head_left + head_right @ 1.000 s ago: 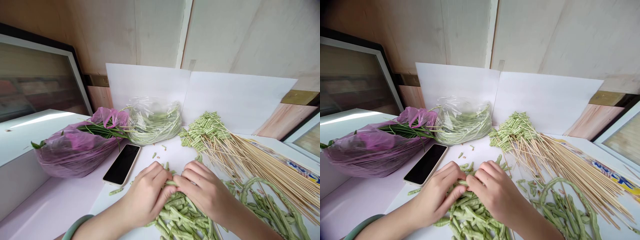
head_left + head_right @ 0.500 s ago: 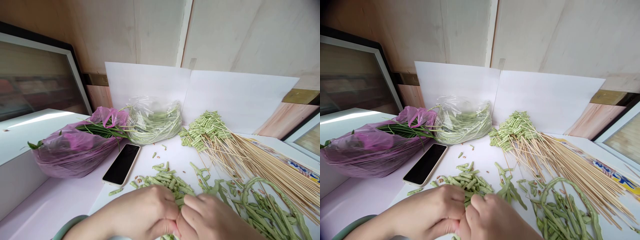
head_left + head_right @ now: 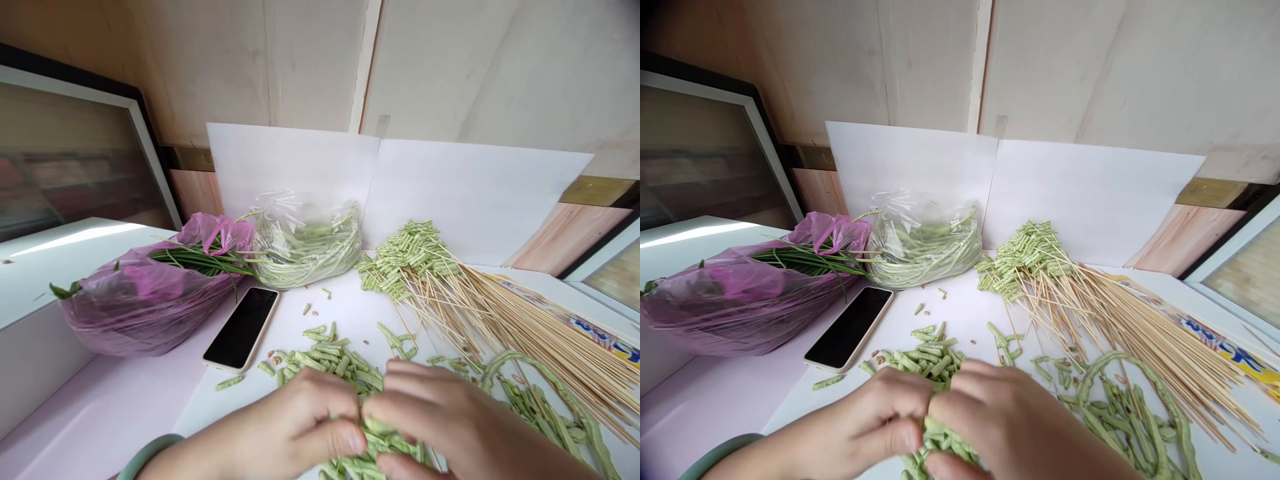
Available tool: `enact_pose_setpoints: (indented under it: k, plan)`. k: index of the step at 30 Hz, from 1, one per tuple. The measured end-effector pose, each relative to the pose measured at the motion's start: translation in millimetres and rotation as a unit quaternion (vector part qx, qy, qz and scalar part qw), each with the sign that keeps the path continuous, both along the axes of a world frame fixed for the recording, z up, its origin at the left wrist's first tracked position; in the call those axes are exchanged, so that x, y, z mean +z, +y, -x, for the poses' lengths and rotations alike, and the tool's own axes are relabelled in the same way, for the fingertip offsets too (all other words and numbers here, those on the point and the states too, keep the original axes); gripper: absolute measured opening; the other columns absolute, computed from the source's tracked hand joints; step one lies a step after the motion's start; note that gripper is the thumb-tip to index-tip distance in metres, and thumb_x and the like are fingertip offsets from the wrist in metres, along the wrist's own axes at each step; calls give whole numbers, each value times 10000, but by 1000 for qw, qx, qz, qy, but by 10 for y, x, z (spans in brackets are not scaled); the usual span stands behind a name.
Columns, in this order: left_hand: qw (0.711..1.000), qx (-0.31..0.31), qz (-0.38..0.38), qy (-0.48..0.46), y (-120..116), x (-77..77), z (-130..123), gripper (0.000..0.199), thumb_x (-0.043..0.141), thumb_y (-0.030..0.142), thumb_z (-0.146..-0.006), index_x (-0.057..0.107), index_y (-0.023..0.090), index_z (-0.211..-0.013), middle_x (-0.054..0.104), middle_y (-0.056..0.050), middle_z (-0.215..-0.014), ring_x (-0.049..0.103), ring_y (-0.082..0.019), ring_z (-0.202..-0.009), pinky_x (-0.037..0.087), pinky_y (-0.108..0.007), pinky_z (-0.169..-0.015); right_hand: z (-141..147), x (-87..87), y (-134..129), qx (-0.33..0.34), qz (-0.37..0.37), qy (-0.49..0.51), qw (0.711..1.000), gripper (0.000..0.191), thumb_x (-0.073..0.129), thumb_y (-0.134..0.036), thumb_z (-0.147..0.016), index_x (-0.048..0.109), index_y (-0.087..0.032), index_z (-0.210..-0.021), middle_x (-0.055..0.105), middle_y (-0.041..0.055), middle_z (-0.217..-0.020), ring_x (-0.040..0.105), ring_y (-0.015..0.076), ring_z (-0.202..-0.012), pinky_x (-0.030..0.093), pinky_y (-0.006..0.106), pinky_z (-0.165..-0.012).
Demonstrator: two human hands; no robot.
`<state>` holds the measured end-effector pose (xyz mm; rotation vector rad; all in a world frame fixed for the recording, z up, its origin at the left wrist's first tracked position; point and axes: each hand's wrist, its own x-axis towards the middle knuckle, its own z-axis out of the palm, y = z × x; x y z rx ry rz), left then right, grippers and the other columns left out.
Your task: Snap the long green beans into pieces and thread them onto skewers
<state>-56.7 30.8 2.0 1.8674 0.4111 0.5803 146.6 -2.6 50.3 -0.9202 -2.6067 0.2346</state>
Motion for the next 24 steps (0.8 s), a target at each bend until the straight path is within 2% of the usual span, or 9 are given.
enact_pose_setpoints:
  k: [3, 6, 10, 12, 15, 18, 20, 22, 24]
  plan:
    - [986, 83, 140, -47, 52, -54, 8, 546, 328, 685, -882, 425, 181, -694, 381, 16, -659, 360, -113, -594, 310, -258, -578, -44, 64, 87, -45, 45, 4, 998, 342, 444, -86, -867, 590, -216, -1147, 595, 33, -869, 604, 162, -773, 505, 243, -667]
    - [953, 104, 268, -95, 85, -127, -46, 607, 348, 737, -841, 501, 155, -762, 340, 39, -639, 329, -94, -545, 311, -239, -533, -101, 4, 167, -51, 64, -28, 996, 488, 325, -37, -891, 511, -235, -1297, 508, 42, -906, 586, 135, -726, 521, 238, -662]
    - [937, 119, 312, -104, 91, -160, -110, 615, 434, 748, -797, 534, 141, -792, 347, 48, -611, 311, -90, -542, 309, -223, -511, -150, -144, 198, -43, 79, 18, 996, 524, 367, -60, -926, 402, -279, -1400, 566, 37, -975, 617, 133, -797, 520, 238, -713]
    - [938, 126, 312, -82, 79, -161, -114, 590, 463, 737, -790, 517, 150, -793, 381, 41, -614, 338, -94, -552, 325, -225, -522, -149, -211, 198, -45, 86, 75, 992, 533, 444, -53, -901, 413, -316, -1364, 616, 1, -954, 631, 128, -834, 507, 229, -749]
    - [955, 126, 267, -24, 45, -143, -94, 567, 423, 718, -822, 509, 158, -819, 408, 31, -630, 389, -114, -578, 350, -240, -546, -106, -286, 202, -41, 117, 137, 983, 478, 518, -21, -842, 503, -312, -1220, 659, -43, -874, 648, 116, -793, 506, 216, -747]
    - [984, 120, 122, 44, 5, -104, -74, 483, 383, 618, -899, 505, 161, -802, 407, 23, -668, 388, -121, -624, 339, -241, -580, -42, -345, 203, -46, 157, 168, 972, 397, 558, -1, -787, 533, -277, -1072, 686, -59, -835, 654, 114, -752, 516, 212, -713]
    - [992, 105, 27, 69, -15, -84, -72, 388, 400, 511, -935, 518, 159, -824, 458, 4, -735, 413, -127, -679, 347, -240, -637, -12, -391, 196, -53, 173, 177, 967, 373, 561, 3, -771, 506, -269, -1021, 689, -66, -822, 650, 113, -736, 515, 214, -708]
    - [993, 95, -17, 75, -28, -76, -75, 303, 423, 440, -943, 529, 165, -873, 510, -14, -803, 452, -139, -730, 359, -240, -690, 3, -438, 185, -63, 151, 175, 971, 327, 545, -8, -771, 471, -263, -962, 652, -62, -805, 624, 117, -714, 505, 225, -684]
    - [991, 102, -38, 75, -32, -69, -73, 268, 434, 409, -942, 505, 176, -829, 503, -9, -776, 457, -139, -715, 356, -233, -677, 7, -465, 174, -76, 95, 165, 979, 275, 526, -24, -765, 423, -254, -874, 557, -48, -788, 563, 126, -690, 475, 237, -633]
